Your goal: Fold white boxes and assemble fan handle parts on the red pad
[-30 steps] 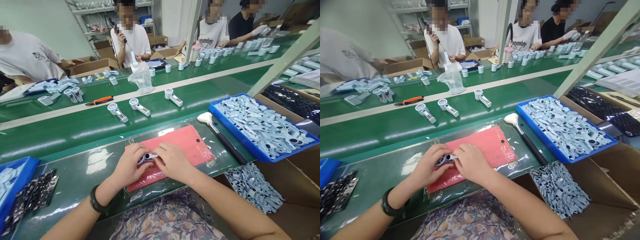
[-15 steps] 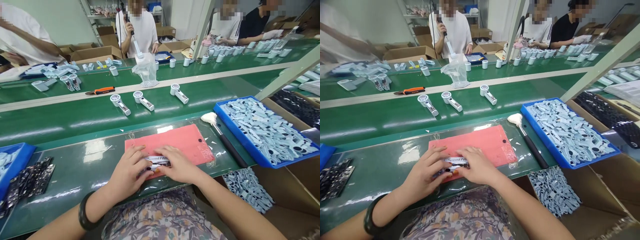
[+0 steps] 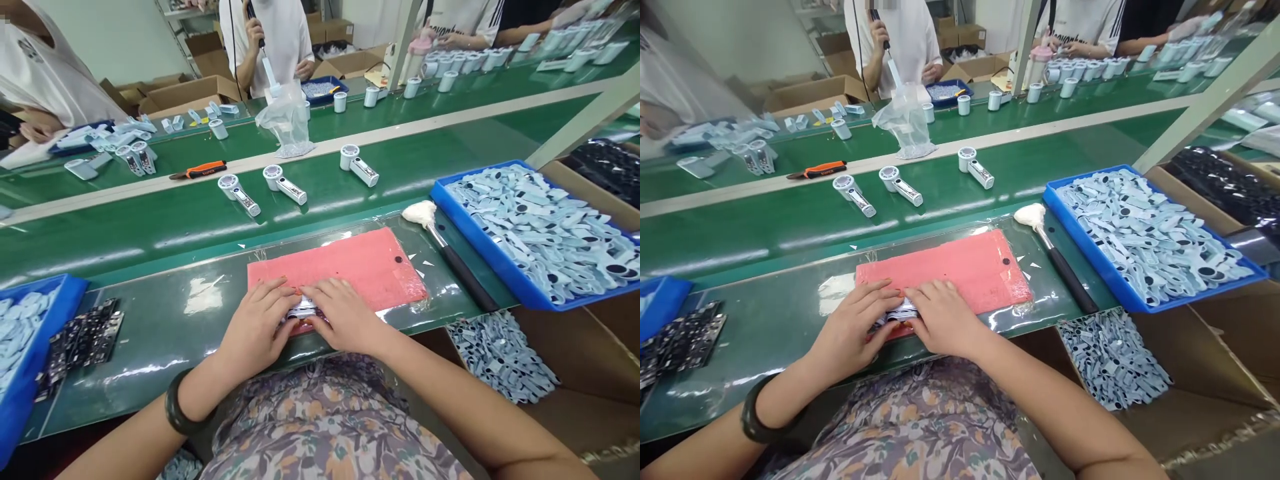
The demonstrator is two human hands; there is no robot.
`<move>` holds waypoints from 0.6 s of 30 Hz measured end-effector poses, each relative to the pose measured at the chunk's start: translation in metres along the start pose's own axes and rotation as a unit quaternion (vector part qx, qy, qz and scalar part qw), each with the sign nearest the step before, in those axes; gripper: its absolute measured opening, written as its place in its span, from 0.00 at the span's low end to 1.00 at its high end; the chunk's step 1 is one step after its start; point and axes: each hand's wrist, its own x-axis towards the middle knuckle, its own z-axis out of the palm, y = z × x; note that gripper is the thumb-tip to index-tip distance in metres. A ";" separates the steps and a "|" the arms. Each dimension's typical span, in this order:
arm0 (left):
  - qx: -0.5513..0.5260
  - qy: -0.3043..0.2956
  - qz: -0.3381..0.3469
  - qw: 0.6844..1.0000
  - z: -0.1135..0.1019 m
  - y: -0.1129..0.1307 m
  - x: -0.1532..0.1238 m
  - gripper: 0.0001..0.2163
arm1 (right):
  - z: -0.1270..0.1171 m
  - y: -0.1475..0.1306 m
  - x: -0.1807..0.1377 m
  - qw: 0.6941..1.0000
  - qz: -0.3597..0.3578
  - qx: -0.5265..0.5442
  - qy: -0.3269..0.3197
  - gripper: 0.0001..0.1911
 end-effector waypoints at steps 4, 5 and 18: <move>-0.002 -0.002 -0.005 1.000 0.001 0.000 -0.001 0.10 | 0.003 0.002 0.000 1.000 -0.001 -0.008 0.009 0.22; -0.005 -0.006 -0.007 1.000 0.000 0.002 -0.001 0.10 | 0.005 0.002 0.001 1.000 0.002 -0.002 0.011 0.22; 0.274 0.018 -0.017 0.961 -0.081 -0.142 0.041 0.12 | 0.002 0.033 -0.034 0.971 0.072 0.099 0.206 0.21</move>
